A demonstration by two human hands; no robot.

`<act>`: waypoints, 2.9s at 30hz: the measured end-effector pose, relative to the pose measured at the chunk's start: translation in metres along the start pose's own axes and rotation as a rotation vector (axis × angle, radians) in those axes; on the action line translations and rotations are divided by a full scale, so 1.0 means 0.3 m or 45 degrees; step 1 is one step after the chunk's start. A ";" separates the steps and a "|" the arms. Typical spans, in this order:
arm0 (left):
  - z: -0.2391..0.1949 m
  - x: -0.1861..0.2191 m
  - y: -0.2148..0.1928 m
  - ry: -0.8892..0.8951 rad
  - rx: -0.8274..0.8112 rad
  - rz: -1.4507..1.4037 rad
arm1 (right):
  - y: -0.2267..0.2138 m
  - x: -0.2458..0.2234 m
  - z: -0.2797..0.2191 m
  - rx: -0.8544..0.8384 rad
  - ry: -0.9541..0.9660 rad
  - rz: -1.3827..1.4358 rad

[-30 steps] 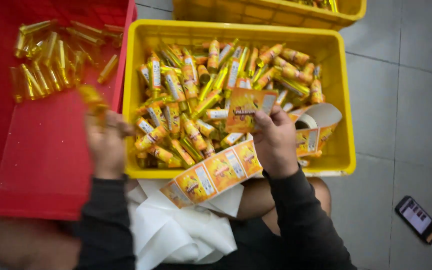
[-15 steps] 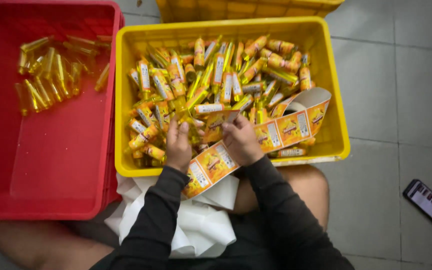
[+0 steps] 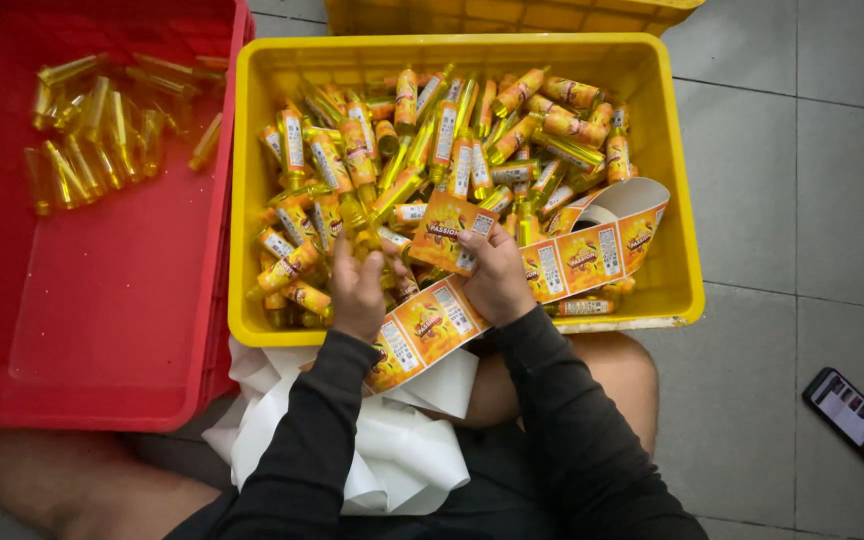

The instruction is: The person sits on the floor and applies labels from a continuous roll onto small yellow bottles. They pick up a bottle from a yellow crate, wrap the label around it, and place the labeled bottle into a red tray. The process is repeated for multiple bottles.

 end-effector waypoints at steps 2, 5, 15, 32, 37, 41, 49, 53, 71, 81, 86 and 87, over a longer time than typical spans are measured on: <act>-0.005 -0.025 -0.018 0.043 -0.007 0.124 | -0.317 0.150 0.132 0.008 -0.020 -0.044; -0.008 -0.014 -0.016 0.103 -0.024 0.253 | -0.266 0.139 0.110 0.007 -0.051 -0.096; -0.008 0.034 0.023 -0.013 -0.101 0.050 | -0.072 0.045 0.034 -0.072 -0.008 -0.155; -0.009 0.109 0.051 -0.070 -0.112 0.082 | -0.049 0.052 0.024 -0.135 -0.032 -0.257; -0.009 0.039 0.016 0.039 -0.085 -0.035 | -0.054 0.050 0.020 -0.079 -0.055 -0.256; -0.009 0.029 0.018 -0.036 -0.145 -0.080 | -0.024 0.028 0.008 -0.042 -0.071 -0.317; 0.012 -0.031 -0.006 0.022 -0.142 -0.086 | -0.032 0.026 0.017 -0.057 -0.101 -0.375; 0.005 -0.008 0.001 0.097 -0.177 0.060 | -0.051 0.034 0.026 -0.100 -0.114 -0.452; -0.017 0.066 0.035 0.052 -0.243 0.216 | -0.069 0.038 0.030 -0.106 -0.109 -0.560; -0.010 0.063 0.037 0.045 -0.258 0.224 | -0.020 0.019 0.016 -0.129 -0.094 -0.562; -0.016 0.086 0.046 0.061 -0.256 0.234 | -0.033 0.030 0.029 -0.146 -0.100 -0.551; -0.020 0.084 0.045 0.076 -0.255 0.220 | -0.037 0.037 0.025 -0.121 -0.088 -0.528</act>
Point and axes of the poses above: each hand's wrist, its own z-axis towards the middle knuckle, its own y-axis out of the palm, x = y × z, the point moved 5 cm from there along z, towards the middle knuckle, and after that the axes turned 2 degrees about z, right-handed, at the moved point
